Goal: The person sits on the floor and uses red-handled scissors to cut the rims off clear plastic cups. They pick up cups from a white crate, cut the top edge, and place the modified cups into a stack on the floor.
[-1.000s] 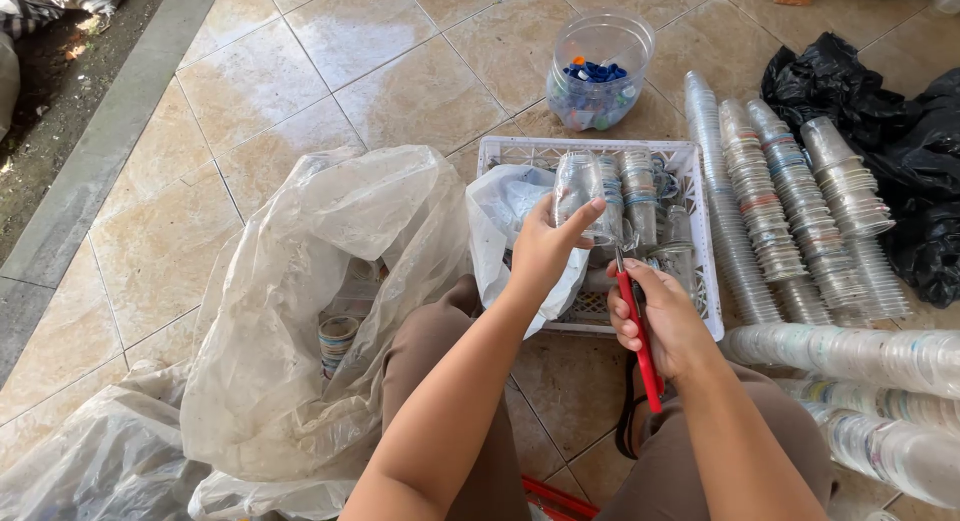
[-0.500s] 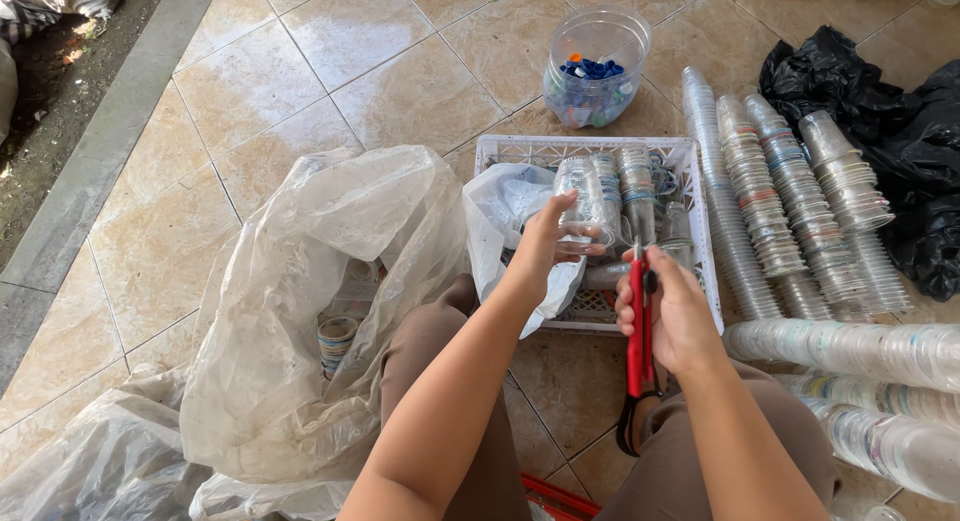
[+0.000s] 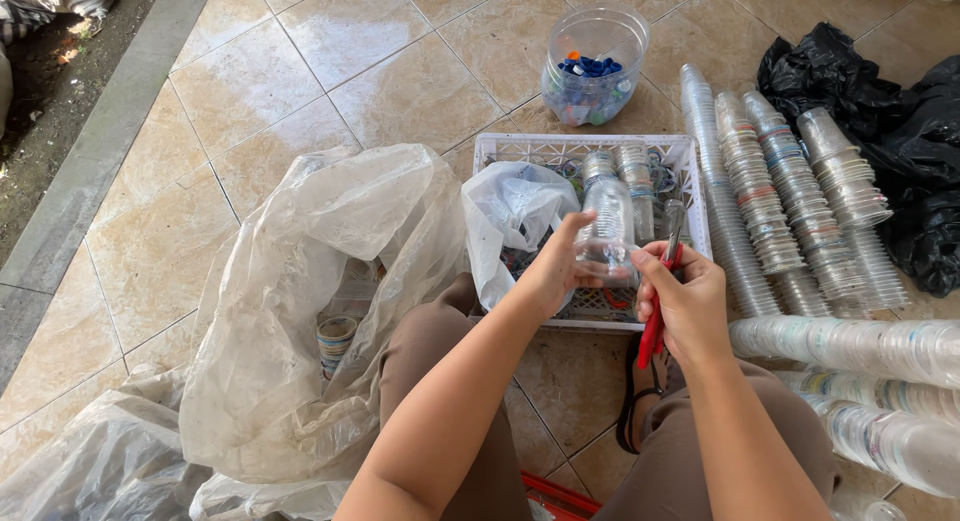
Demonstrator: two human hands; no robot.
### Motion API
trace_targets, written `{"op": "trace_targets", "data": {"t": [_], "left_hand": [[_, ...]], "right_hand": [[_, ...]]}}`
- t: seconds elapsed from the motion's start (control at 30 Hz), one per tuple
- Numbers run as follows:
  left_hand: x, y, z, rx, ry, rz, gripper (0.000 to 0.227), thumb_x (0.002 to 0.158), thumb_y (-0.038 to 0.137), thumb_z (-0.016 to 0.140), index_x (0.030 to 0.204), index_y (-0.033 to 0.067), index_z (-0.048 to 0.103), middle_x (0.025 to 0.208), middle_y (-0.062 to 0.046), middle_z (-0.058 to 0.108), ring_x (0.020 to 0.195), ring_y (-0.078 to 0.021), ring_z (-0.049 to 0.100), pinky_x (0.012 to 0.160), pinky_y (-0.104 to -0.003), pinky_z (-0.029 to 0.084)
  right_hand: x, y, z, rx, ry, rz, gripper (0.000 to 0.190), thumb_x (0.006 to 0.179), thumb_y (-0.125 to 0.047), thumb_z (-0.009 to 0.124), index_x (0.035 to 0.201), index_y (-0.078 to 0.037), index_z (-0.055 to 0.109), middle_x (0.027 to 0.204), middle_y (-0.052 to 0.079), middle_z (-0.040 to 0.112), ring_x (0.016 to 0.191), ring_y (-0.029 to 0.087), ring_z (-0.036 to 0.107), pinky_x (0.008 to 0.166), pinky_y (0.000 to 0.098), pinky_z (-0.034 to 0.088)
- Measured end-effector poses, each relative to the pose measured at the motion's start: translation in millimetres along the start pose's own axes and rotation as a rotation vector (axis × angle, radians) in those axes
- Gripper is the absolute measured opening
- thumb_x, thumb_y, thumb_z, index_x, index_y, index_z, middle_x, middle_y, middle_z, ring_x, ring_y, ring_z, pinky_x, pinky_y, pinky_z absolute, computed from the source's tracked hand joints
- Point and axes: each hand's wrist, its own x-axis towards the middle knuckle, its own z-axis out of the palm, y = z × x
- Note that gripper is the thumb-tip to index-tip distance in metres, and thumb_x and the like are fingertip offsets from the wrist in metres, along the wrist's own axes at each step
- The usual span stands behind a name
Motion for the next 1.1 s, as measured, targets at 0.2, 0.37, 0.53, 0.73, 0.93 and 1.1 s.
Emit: {"op": "trace_targets", "data": {"t": [0.2, 0.37, 0.53, 0.73, 0.93, 1.1], "left_hand": [[-34, 29, 13, 0.387, -0.04, 0.456, 0.115, 0.077, 0.064, 0.073, 0.162, 0.0072, 0.02, 0.159, -0.035, 0.022, 0.124, -0.0539, 0.054, 0.083, -0.042, 0.055], [-34, 18, 8, 0.821, -0.031, 0.818, 0.112, 0.065, 0.041, 0.092, 0.158, 0.013, 0.034, 0.146, -0.012, 0.049, 0.11, -0.0237, 0.053, 0.091, -0.031, 0.049], [-33, 16, 9, 0.937, 0.119, 1.097, 0.111, 0.064, 0.03, 0.09, 0.153, 0.0071, 0.028, 0.128, -0.013, 0.057, 0.117, -0.0346, 0.058, 0.103, -0.047, 0.05], [-35, 22, 6, 0.88, 0.008, 1.064, 0.109, 0.069, 0.028, 0.087, 0.156, 0.0086, 0.024, 0.131, -0.01, 0.058, 0.109, -0.0346, 0.066, 0.1, -0.053, 0.05], [-46, 23, 0, 0.977, -0.023, 1.035, 0.095, 0.06, 0.037, 0.092, 0.144, 0.0159, 0.052, 0.114, 0.002, 0.068, 0.109, -0.0235, 0.067, 0.102, -0.039, 0.048], [-48, 12, -5, 0.696, -0.104, 0.812, 0.095, 0.064, 0.03, 0.095, 0.146, 0.0105, 0.051, 0.129, -0.009, 0.065, 0.114, -0.028, 0.071, 0.104, -0.042, 0.051]], "right_hand": [[17, 7, -17, 0.179, -0.038, 0.107, 0.015, 0.095, -0.014, 0.075, 0.099, -0.004, 0.065, 0.052, 0.007, 0.045, 0.037, 0.017, 0.051, 0.032, 0.0317, 0.045], [25, 14, -30, 0.282, -0.173, 0.18, 0.01, 0.094, -0.013, 0.071, 0.098, -0.008, 0.064, 0.051, 0.002, 0.041, 0.034, 0.014, 0.047, 0.032, 0.0282, 0.043], [20, 10, -31, 0.274, -0.275, 0.195, 0.009, 0.092, -0.01, 0.071, 0.095, -0.007, 0.063, 0.048, 0.002, 0.04, 0.033, 0.013, 0.049, 0.032, 0.0286, 0.043], [18, 8, -32, 0.288, -0.324, 0.2, 0.011, 0.09, -0.01, 0.071, 0.095, -0.007, 0.062, 0.047, 0.003, 0.041, 0.032, 0.013, 0.048, 0.031, 0.0288, 0.042], [21, 9, -32, 0.269, -0.383, 0.221, 0.01, 0.091, -0.01, 0.067, 0.097, -0.005, 0.062, 0.05, -0.002, 0.04, 0.034, 0.01, 0.048, 0.035, 0.0251, 0.041], [20, 14, -28, 0.26, -0.45, 0.27, 0.011, 0.088, -0.011, 0.067, 0.091, -0.002, 0.062, 0.051, -0.003, 0.04, 0.034, 0.008, 0.048, 0.033, 0.0255, 0.041]]}}
